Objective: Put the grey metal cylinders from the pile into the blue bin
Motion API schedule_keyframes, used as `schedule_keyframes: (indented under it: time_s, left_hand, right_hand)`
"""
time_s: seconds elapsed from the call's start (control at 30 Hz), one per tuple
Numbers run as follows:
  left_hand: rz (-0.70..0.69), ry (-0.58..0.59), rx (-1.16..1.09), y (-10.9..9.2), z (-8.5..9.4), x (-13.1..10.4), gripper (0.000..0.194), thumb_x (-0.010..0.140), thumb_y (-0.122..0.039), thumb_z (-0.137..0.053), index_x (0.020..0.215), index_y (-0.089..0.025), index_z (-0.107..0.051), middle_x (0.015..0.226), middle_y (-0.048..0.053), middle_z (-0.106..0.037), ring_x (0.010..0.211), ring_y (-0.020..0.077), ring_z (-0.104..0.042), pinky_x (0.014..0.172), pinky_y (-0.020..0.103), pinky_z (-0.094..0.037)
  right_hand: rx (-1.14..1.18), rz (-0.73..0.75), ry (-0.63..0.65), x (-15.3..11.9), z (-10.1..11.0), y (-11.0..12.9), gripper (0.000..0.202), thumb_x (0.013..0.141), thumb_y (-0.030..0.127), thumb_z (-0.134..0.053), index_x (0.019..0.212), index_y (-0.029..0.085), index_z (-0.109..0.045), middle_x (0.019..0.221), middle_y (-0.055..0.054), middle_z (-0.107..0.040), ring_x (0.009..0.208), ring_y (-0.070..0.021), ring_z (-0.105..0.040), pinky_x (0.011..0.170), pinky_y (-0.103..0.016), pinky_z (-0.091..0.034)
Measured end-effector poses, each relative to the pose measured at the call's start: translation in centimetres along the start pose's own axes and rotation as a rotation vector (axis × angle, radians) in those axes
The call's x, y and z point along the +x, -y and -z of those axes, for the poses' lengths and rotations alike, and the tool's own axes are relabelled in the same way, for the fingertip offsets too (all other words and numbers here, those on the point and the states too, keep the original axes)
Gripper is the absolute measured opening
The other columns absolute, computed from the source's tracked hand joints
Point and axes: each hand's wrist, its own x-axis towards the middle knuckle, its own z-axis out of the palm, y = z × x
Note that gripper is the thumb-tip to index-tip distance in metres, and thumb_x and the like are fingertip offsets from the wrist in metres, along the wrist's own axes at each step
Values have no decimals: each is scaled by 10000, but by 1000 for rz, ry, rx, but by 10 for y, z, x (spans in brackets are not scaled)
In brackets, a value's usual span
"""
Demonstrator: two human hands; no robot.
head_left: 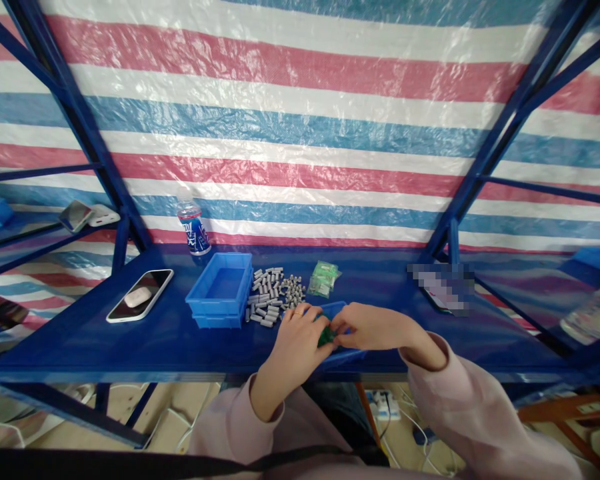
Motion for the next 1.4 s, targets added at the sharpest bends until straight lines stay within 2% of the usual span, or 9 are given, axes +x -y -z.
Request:
schedule_keyframes:
  time_s: [0.17, 0.33, 0.43, 0.53, 0.7, 0.87, 1.07, 1.23, 1.4]
  left_hand:
    - [-10, -6, 15, -1, -1, -2, 183, 834, -373, -596, 952, -235, -614, 1100, 23, -585, 1132, 249, -428, 889, 394, -361]
    - [-8, -24, -26, -1, -1, -3, 204, 833, -405, -595, 948, -239, -617, 1072, 17, -595, 1114, 240, -435, 891, 391, -347]
    - [-1, -38, -40, -2, -1, -3, 213, 835, -425, -589, 945, -244, -616, 1072, 11, -595, 1118, 234, -433, 888, 387, -342]
    - [5, -40, -44, -2, -2, -4, 213, 838, -427, -585, 945, -246, -613, 1066, 7, -596, 1114, 230, -436, 883, 388, -341]
    - [18, -44, -53, -3, -2, -5, 205, 835, -418, -592, 939, -243, -610, 1062, 8, -600, 1112, 232, -440, 884, 397, -336]
    - [20, -52, -64, -3, -2, -4, 200, 832, -413, -596, 935, -242, -610, 1059, 6, -603, 1115, 229, -440, 893, 397, -331]
    - [23, -56, -66, -2, -3, -4, 196, 825, -409, -606, 931, -244, -610, 1065, 5, -604, 1122, 229, -440, 896, 394, -333]
    - [20, -60, -59, -2, -4, -4, 199, 829, -412, -599, 934, -242, -611, 1074, 12, -602, 1127, 231, -434, 902, 396, -327]
    - [19, -57, -64, -2, -3, -5, 190, 832, -402, -596, 940, -246, -610, 1077, 7, -598, 1119, 229, -439, 897, 391, -336]
  right_hand:
    - [204, 77, 19, 3, 23, -18, 206, 793, 230, -517, 896, 148, -675, 840, -33, -694, 744, -151, -620, 658, -238, -450]
    - [205, -13, -194, 32, 42, -45, 195, 773, 261, -541, 831, 119, -661, 750, -35, -662, 702, -154, -599, 643, -248, -450]
    - [56, -134, -292, 59, 37, -63, 225, 733, 252, -594, 892, 106, -657, 781, -41, -658, 734, -166, -604, 660, -249, -449]
    - [-22, -177, -362, 82, 24, -78, 366, 668, 245, -675, 1001, 99, -633, 930, -80, -647, 861, -204, -589, 736, -270, -433]
    - [-101, -258, -404, 98, 9, -90, 489, 552, 250, -780, 993, 103, -628, 971, -100, -622, 995, -275, -539, 813, -313, -402]
    - [-107, -334, -367, 99, 8, -96, 436, 517, 312, -810, 877, 141, -634, 820, -34, -611, 856, -236, -565, 704, -285, -408]
    - [-74, -308, -335, 91, 10, -96, 362, 510, 266, -791, 802, 133, -624, 729, 7, -571, 703, -162, -528, 590, -244, -368]
    - [-24, -281, -310, 75, 19, -86, 187, 595, 270, -717, 627, 151, -577, 558, 44, -502, 582, -131, -494, 538, -239, -348]
    - [68, -219, -331, 44, 38, -65, 160, 730, 311, -578, 681, 158, -573, 541, 35, -533, 534, -124, -543, 536, -232, -394]
